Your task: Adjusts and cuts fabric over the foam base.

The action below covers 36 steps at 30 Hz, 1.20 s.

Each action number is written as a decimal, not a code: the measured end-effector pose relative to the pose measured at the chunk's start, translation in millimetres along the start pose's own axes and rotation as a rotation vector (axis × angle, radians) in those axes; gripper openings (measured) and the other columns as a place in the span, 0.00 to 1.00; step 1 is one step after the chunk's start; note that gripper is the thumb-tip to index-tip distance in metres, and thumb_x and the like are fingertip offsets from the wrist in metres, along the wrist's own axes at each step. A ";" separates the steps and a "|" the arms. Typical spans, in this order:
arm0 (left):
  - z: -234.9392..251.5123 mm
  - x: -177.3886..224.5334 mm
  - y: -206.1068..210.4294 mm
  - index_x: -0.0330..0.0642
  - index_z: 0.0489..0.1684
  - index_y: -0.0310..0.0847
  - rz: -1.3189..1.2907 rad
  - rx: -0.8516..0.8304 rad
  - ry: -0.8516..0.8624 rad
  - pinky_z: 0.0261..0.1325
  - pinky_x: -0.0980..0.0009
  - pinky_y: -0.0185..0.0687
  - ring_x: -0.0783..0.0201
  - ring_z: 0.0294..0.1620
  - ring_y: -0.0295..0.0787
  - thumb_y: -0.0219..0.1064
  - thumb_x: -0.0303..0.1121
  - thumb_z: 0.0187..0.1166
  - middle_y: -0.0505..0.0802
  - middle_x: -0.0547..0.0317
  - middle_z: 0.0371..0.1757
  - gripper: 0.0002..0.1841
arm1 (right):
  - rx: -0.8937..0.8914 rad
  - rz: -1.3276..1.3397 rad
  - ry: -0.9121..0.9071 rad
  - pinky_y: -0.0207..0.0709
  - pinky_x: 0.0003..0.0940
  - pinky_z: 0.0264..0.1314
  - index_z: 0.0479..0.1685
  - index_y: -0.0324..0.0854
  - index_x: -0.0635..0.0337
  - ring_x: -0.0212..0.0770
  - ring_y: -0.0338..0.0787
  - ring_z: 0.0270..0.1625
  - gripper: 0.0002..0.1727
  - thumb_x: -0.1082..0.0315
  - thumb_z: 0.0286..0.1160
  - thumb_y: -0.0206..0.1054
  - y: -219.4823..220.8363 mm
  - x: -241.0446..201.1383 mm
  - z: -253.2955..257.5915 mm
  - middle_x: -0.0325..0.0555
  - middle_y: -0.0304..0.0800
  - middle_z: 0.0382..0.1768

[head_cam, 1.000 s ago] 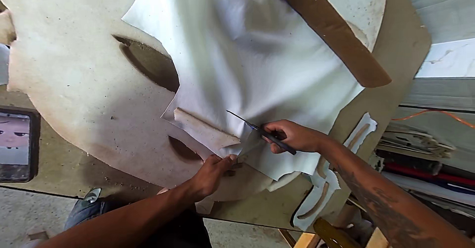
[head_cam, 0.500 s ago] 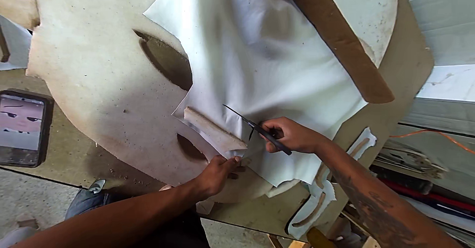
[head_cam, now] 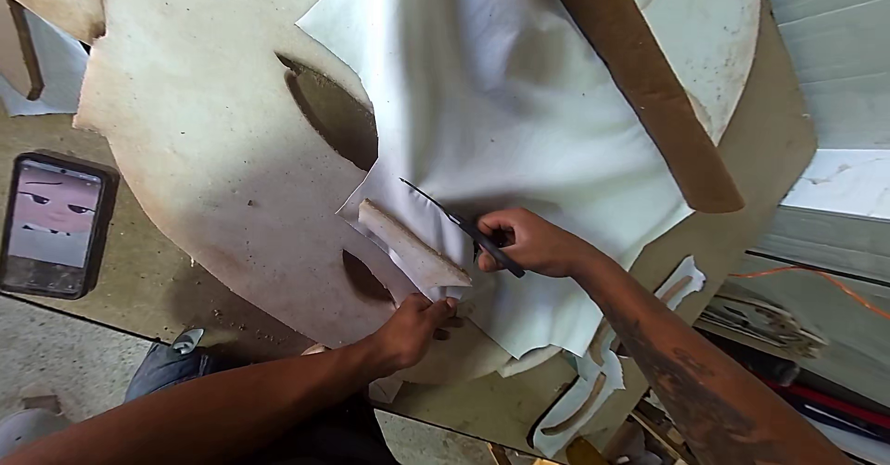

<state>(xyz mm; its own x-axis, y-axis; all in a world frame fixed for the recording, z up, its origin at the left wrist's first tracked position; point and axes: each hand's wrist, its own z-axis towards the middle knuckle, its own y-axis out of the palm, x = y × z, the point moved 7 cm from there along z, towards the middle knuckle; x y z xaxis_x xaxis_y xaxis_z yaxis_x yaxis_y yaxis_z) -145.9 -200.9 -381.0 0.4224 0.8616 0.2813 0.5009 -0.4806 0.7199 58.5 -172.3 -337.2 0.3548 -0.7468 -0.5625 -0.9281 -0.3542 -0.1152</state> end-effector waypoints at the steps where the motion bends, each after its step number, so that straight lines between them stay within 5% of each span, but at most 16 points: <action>1: 0.3 0.0 -0.7 0.32 0.56 0.83 0.001 -0.001 0.003 0.65 0.59 0.91 0.58 0.61 0.94 0.51 0.40 0.94 0.95 0.51 0.56 0.20 | 0.007 0.026 0.000 0.71 0.27 0.21 0.22 0.82 0.50 0.32 0.80 0.21 0.28 0.35 0.53 0.82 0.4 0.3 1.4 0.37 0.82 0.19; 6: 1.7 -1.1 -0.7 0.32 0.54 0.83 0.031 -0.010 0.010 0.65 0.59 0.90 0.60 0.61 0.93 0.50 0.41 0.94 0.95 0.51 0.56 0.20 | 0.013 0.086 -0.002 0.69 0.24 0.20 0.20 0.83 0.52 0.31 0.79 0.20 0.24 0.43 0.55 0.85 -0.4 -4.3 1.7 0.38 0.82 0.18; 12: 2.5 -2.6 -0.3 0.32 0.53 0.84 0.049 -0.014 0.001 0.65 0.58 0.91 0.58 0.62 0.94 0.51 0.42 0.94 0.95 0.51 0.56 0.20 | -0.043 -0.037 -0.053 0.73 0.27 0.22 0.24 0.81 0.50 0.31 0.81 0.21 0.30 0.32 0.59 0.77 -0.3 -27.7 25.3 0.35 0.81 0.18; 18: 2.0 -1.9 -2.4 0.32 0.52 0.85 0.093 -0.021 -0.004 0.65 0.59 0.90 0.60 0.62 0.94 0.50 0.43 0.94 0.95 0.51 0.57 0.22 | -0.006 0.061 -0.057 0.68 0.27 0.19 0.19 0.81 0.54 0.32 0.78 0.18 0.23 0.47 0.59 0.84 -3.2 -32.8 26.0 0.38 0.79 0.15; 23: 3.0 -2.0 -0.9 0.32 0.51 0.84 0.101 -0.009 -0.012 0.64 0.59 0.91 0.59 0.59 0.95 0.50 0.42 0.95 0.96 0.51 0.55 0.22 | -0.065 -0.037 -0.082 0.71 0.30 0.21 0.24 0.79 0.52 0.32 0.78 0.20 0.29 0.34 0.61 0.77 -4.1 -52.5 42.4 0.37 0.78 0.17; 28: 0.5 2.7 3.5 0.31 0.53 0.83 0.078 0.021 -0.004 0.63 0.58 0.93 0.56 0.58 0.96 0.49 0.41 0.95 0.96 0.49 0.55 0.21 | -0.027 -0.014 -0.094 0.63 0.28 0.17 0.17 0.76 0.55 0.32 0.72 0.15 0.27 0.44 0.64 0.81 -8.9 -61.9 37.3 0.38 0.73 0.12; 36: -6.6 0.9 14.9 0.25 0.54 0.83 0.104 0.022 0.092 0.62 0.52 0.92 0.48 0.58 0.96 0.44 0.37 0.96 0.96 0.41 0.55 0.23 | -0.010 -0.006 -0.152 0.69 0.28 0.21 0.24 0.78 0.58 0.31 0.75 0.17 0.25 0.46 0.73 0.76 -2.4 -67.3 29.4 0.39 0.75 0.16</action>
<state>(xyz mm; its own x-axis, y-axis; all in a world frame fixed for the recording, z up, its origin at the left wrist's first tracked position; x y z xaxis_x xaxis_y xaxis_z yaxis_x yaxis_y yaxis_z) -143.0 -206.2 -365.8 0.4022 0.8178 0.4116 0.4749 -0.5707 0.6699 33.6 -104.7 -323.2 0.3385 -0.6510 -0.6794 -0.9245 -0.3645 -0.1114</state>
